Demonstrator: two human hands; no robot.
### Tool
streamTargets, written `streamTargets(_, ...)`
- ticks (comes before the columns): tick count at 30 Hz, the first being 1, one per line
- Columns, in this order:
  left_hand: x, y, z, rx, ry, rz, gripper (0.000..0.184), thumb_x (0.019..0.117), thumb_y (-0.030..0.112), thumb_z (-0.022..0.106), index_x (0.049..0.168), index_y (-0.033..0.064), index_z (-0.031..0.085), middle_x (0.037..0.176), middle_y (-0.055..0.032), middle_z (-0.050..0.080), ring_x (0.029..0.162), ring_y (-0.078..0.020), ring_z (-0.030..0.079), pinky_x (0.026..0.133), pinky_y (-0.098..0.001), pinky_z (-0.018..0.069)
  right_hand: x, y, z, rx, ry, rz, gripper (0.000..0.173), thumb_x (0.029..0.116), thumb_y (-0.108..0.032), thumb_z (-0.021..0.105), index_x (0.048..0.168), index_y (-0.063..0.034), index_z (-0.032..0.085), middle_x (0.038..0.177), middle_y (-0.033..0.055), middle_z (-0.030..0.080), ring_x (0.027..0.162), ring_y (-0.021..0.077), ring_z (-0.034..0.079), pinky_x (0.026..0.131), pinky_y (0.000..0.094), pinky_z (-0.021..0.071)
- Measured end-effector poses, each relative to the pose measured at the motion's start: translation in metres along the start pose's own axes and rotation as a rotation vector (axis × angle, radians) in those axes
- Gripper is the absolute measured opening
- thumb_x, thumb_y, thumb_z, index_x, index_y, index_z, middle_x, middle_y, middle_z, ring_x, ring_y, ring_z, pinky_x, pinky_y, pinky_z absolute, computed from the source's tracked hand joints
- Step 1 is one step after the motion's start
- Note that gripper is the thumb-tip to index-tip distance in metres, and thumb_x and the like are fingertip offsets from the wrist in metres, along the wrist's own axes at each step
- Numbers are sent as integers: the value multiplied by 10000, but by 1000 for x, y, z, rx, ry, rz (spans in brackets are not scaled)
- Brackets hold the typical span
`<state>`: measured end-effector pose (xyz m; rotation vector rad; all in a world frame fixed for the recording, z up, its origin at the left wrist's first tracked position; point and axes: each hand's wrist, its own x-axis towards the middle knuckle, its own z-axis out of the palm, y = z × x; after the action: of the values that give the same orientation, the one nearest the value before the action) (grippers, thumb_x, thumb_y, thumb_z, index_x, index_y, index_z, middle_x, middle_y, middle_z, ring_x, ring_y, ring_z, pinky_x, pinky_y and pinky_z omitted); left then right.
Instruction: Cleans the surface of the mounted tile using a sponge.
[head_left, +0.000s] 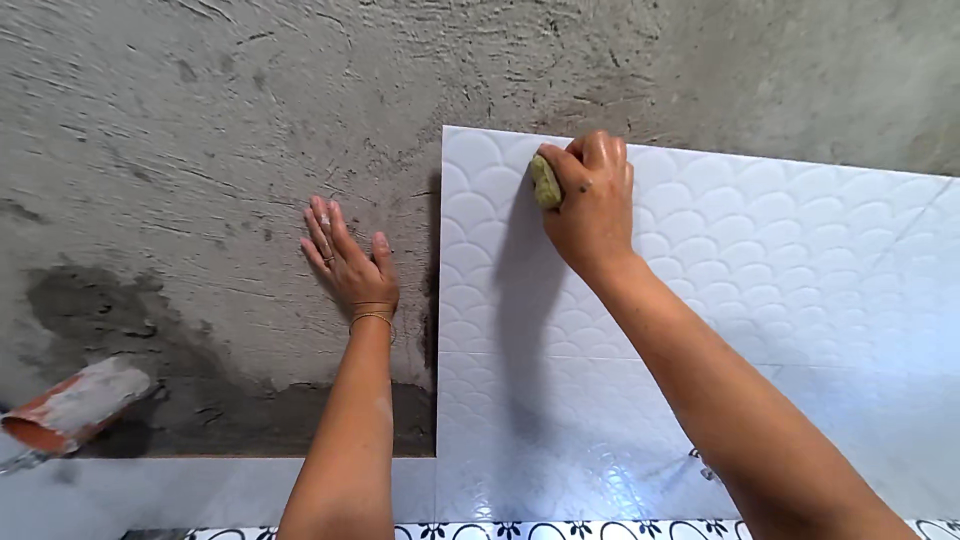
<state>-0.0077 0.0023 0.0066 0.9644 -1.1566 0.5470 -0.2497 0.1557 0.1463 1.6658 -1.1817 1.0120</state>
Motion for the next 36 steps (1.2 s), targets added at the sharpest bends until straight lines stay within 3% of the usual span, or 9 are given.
streamTargets(13,-2,-1,3,-19,27,1,714,1064,515,329,1588,30,308,1651,-179,316,1560,-326,228,1256,-569,93,-7,-7,-2,-81,-53,-57,345,902,-74,630,1235,-63,723,1098,228,659,1059,425,616,816,554,487)
streamTargets(20,-1,-1,3,-8,36,0,702,1059,516,340,1579,45,331,1640,-179,341,1555,-324,246,1252,-571,101,10,-24,-2,-36,-61,105,453,828,-56,685,1280,-64,707,1152,228,643,1129,411,591,879,550,476)
streamTargets(23,-2,-1,4,-18,36,-3,697,1059,502,350,1580,40,329,1644,-172,334,1558,-315,241,1258,-564,94,12,-33,-4,-34,-117,154,471,841,-84,684,1312,-81,692,1157,219,641,1137,400,591,873,548,475)
streamTargets(26,-1,-1,3,-41,28,6,696,1061,495,351,1572,22,331,1633,-197,344,1552,-343,245,1248,-595,90,15,-35,-16,-28,-196,299,548,859,-82,676,1404,-75,618,1243,256,611,1206,431,562,935,600,458)
streamTargets(30,-2,-2,4,-47,33,5,697,1060,510,349,1572,37,341,1641,-184,334,1556,-329,239,1251,-587,85,13,-53,-7,24,-209,320,565,851,-91,691,1407,-41,603,1229,246,617,1190,421,568,928,586,468)
streamTargets(32,-4,-3,2,-50,-15,-3,691,1064,490,341,1592,47,297,1675,-155,268,1576,-299,177,1262,-566,58,14,-64,-2,36,-218,306,581,846,-98,697,1412,-16,590,1208,238,630,1174,413,579,910,576,473)
streamTargets(36,-4,-6,4,-47,-5,7,698,1060,496,332,1589,40,302,1672,-160,273,1578,-298,172,1263,-565,62,16,-57,-8,63,-217,373,562,873,-95,669,1426,-46,585,1227,229,631,1195,404,573,930,592,453)
